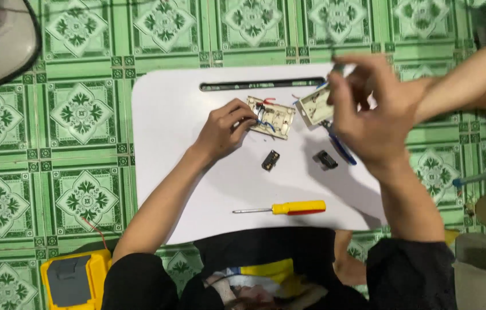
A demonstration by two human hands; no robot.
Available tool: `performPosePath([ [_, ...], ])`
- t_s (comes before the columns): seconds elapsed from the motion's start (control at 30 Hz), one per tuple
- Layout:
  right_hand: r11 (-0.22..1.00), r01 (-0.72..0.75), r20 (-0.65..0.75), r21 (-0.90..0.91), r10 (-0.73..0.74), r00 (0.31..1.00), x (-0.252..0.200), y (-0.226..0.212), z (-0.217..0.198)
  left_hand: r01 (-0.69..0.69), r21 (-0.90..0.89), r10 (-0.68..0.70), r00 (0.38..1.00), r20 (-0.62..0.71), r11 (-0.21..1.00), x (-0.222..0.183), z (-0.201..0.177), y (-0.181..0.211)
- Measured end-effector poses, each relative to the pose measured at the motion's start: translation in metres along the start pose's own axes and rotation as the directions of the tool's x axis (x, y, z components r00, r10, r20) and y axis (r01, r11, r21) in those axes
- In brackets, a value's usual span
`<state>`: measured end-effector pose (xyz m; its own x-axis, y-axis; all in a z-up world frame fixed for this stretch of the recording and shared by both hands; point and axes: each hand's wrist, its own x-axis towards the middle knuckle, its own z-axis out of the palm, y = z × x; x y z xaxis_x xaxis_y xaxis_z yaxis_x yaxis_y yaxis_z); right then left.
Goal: The person sits on the floor and works on a small electrical component on a white table. They use a screwdriver to tighten screws on the component and manipulate wires with their hands. They also use pliers to strip or cut wires. The task involves assembling or repairing the electrical device.
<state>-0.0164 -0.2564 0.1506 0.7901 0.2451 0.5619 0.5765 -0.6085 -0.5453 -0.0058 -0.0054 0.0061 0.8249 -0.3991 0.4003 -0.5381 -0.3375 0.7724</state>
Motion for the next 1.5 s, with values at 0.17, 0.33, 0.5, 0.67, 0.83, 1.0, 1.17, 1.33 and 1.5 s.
performPosePath([
  [0.17, 0.997, 0.077, 0.116, 0.005, -0.077, 0.990, 0.005, -0.064, -0.039, -0.018, -0.006, 0.018, 1.000, -0.015, 1.000, -0.003, 0.000, -0.001],
  [0.33, 0.880, -0.151, 0.516, -0.449, 0.394, 0.761, -0.044, -0.033, -0.004, -0.010, -0.037, 0.008, 0.999, -0.038, 0.999, 0.000, -0.002, -0.004],
  [0.5, 0.905, -0.247, 0.498, -0.346, 0.401, 0.769, -0.090, 0.014, 0.057, -0.122, 0.073, 0.128, 0.988, -0.091, 0.990, 0.003, -0.001, -0.008],
  [0.67, 0.963, -0.126, 0.280, -0.240, 0.193, 0.940, -0.096, 0.025, 0.084, -0.095, 0.063, 0.101, 0.990, -0.097, 0.993, 0.004, -0.003, -0.007],
  [0.83, 0.968, -0.097, 0.176, -0.233, 0.140, 0.974, -0.102, 0.032, 0.100, -0.098, 0.056, 0.103, 0.991, -0.088, 0.994, 0.005, -0.004, -0.008],
  [1.0, 0.976, -0.076, 0.163, -0.204, 0.111, 0.980, -0.104, 0.036, 0.106, -0.097, 0.034, 0.100, 0.989, -0.107, 0.995, 0.003, 0.001, -0.015],
  [1.17, 0.978, -0.062, 0.157, -0.197, 0.094, 0.983, -0.102, 0.035, 0.106, -0.083, 0.037, 0.086, 0.991, -0.100, 0.996, 0.003, 0.001, -0.017],
  [1.33, 0.978, -0.040, 0.147, -0.203, 0.071, 0.987, -0.104, 0.033, 0.108, -0.096, 0.052, 0.101, 0.989, -0.109, 0.994, 0.002, -0.001, -0.013],
  [1.5, 0.973, 0.033, 0.138, -0.227, -0.002, 0.990, -0.107, 0.036, 0.110, -0.088, 0.048, 0.093, 0.990, -0.108, 0.995, 0.001, 0.001, -0.016],
])
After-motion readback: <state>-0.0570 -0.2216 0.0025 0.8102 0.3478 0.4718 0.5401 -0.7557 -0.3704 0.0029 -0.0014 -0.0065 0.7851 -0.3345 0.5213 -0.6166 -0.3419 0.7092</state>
